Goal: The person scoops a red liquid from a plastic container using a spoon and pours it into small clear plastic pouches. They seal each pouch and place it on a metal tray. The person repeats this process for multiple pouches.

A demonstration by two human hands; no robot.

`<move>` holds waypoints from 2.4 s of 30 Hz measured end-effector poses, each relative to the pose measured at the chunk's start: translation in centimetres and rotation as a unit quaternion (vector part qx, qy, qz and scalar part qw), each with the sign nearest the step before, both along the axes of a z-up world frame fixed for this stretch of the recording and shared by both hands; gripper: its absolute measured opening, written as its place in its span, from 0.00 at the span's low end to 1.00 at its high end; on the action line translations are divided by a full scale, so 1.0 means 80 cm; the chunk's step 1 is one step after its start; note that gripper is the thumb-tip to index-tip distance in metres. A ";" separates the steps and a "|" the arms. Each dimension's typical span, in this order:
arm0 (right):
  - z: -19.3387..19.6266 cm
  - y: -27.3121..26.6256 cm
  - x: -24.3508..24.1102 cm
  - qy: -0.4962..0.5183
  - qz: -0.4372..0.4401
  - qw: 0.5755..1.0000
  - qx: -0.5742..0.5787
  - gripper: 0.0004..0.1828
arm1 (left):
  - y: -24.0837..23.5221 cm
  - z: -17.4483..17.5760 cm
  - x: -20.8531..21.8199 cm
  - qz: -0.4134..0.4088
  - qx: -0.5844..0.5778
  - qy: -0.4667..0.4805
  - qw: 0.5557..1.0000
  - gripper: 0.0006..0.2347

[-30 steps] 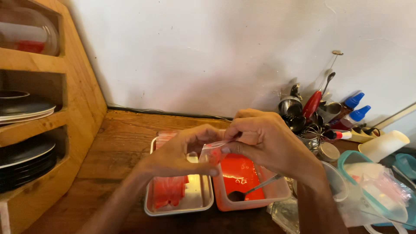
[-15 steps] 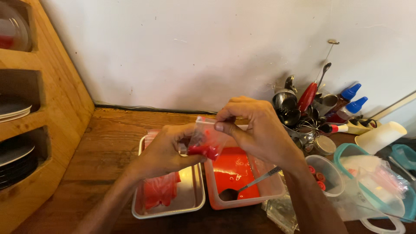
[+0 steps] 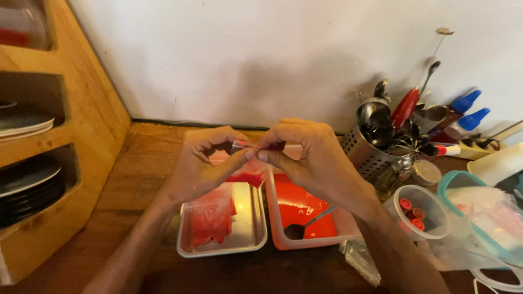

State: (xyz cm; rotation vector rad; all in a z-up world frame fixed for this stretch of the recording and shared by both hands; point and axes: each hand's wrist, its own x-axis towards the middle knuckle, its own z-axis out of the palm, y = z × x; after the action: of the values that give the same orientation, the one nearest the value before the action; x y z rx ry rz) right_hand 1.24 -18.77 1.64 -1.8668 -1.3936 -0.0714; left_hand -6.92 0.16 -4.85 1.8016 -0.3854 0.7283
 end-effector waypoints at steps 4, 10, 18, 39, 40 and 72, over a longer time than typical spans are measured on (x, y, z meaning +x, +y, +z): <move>0.001 -0.001 -0.014 -0.040 0.012 0.999 -0.031 0.02 | -0.003 0.023 -0.030 -0.017 0.054 -0.001 0.998 0.03; -0.003 0.002 -0.035 -0.024 0.113 0.991 -0.060 0.05 | -0.005 0.005 -0.080 0.042 -0.015 0.209 0.977 0.02; -0.086 0.027 -0.038 -0.148 0.079 0.977 -0.130 0.03 | -0.001 -0.030 -0.119 0.197 0.183 0.206 0.941 0.02; -0.107 -0.068 0.081 -0.261 0.126 0.897 -0.333 0.13 | -0.005 -0.014 -0.018 0.248 0.350 -0.067 0.901 0.10; -0.111 -0.065 0.081 -0.262 0.127 0.896 -0.334 0.13 | -0.003 -0.017 -0.016 0.249 0.348 -0.067 0.901 0.10; -0.061 -0.057 0.051 -0.331 0.148 0.865 -0.346 0.10 | 0.025 -0.044 -0.023 0.264 0.360 -0.110 0.888 0.05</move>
State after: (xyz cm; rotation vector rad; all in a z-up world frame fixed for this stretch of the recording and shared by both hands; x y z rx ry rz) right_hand 5.29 -23.32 -3.26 -2.2782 -2.4199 -0.0657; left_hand -8.79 2.13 -8.33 2.5858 -0.3356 1.2992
